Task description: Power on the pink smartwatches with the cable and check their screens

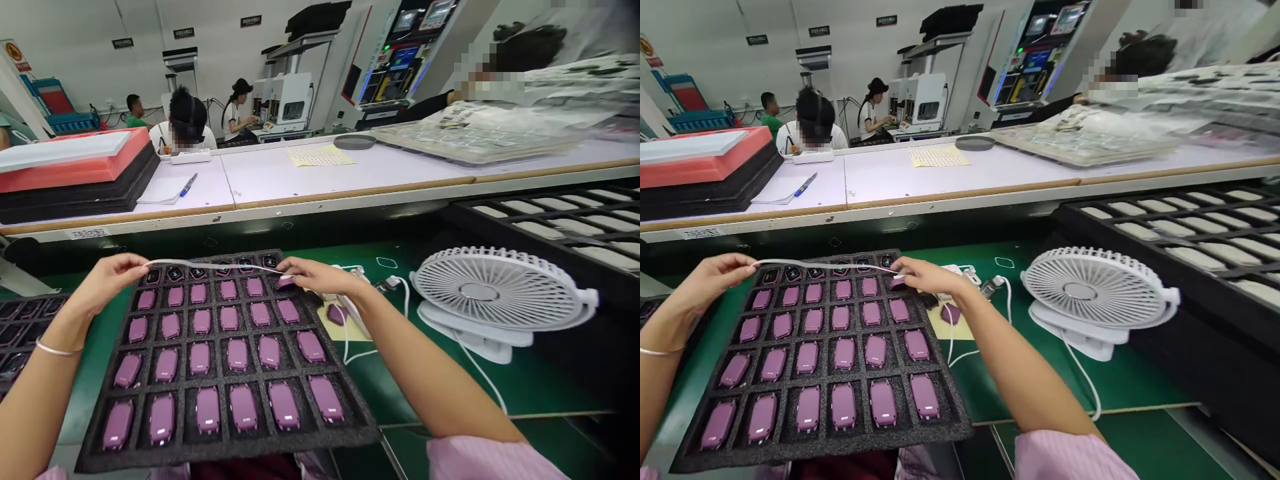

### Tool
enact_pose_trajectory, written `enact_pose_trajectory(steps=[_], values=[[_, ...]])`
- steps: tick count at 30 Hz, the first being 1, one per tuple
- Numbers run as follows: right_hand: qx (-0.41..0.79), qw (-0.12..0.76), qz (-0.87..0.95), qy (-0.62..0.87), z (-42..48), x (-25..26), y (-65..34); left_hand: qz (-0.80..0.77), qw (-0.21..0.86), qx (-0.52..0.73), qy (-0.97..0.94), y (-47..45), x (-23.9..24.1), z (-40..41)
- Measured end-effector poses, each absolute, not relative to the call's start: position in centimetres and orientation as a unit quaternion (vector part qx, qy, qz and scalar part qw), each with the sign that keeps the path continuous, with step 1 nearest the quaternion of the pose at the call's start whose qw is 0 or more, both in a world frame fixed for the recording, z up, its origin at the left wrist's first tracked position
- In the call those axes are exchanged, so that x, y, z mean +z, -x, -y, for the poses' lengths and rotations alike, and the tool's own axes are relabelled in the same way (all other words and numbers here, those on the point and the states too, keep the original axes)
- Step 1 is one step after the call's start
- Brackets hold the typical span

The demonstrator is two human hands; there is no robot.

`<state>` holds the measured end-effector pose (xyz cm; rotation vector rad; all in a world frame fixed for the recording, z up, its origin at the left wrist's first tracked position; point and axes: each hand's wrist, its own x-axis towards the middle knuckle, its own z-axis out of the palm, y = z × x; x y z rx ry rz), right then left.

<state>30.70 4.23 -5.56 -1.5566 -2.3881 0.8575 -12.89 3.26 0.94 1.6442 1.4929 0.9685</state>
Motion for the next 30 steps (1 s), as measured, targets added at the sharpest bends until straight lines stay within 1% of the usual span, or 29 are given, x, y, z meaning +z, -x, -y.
enact_pose_trajectory(steps=[3, 5, 7, 11, 14, 18, 21, 26, 28, 30], values=[[0.369, 0.137, 0.773, 0.497, -5.5, -6.5, -31.1, -0.622, 0.306, 0.293, -0.658, 16.9, -2.5, -2.2], [0.400, 0.130, 0.767, 0.484, -6.2, -7.0, -30.9, -0.631, 0.273, 0.258, -0.679, 18.0, -4.4, -1.4], [0.404, 0.108, 0.770, 0.482, -6.7, -7.1, -30.6, -0.632, 0.254, 0.242, -0.691, 18.1, -5.7, -1.0], [0.325, 0.079, 0.797, 0.503, -6.5, -6.6, -29.9, -0.625, 0.229, 0.223, -0.712, 17.3, -7.1, -1.4], [0.261, 0.041, 0.815, 0.515, -5.7, -6.1, -29.1, -0.626, 0.210, 0.210, -0.721, 16.9, -7.6, -2.4], [0.207, 0.032, 0.820, 0.533, -4.9, -6.3, -28.1, -0.616, 0.229, 0.171, -0.734, 17.5, -7.8, -3.6], [0.188, 0.028, 0.813, 0.550, -5.1, -6.8, -28.0, -0.598, 0.226, 0.143, -0.756, 17.8, -7.5, -4.1], [0.179, 0.013, 0.815, 0.551, -6.3, -7.3, -28.3, -0.541, 0.086, 0.048, -0.836, 17.2, -6.8, -4.3], [0.183, 0.012, 0.818, 0.546, -6.7, -7.3, -28.4, -0.535, 0.071, 0.030, -0.841, 17.3, -6.3, -4.5], [0.186, 0.015, 0.820, 0.541, -7.0, -7.4, -28.6, -0.561, 0.086, 0.047, -0.822, 17.8, -5.8, -4.9]])
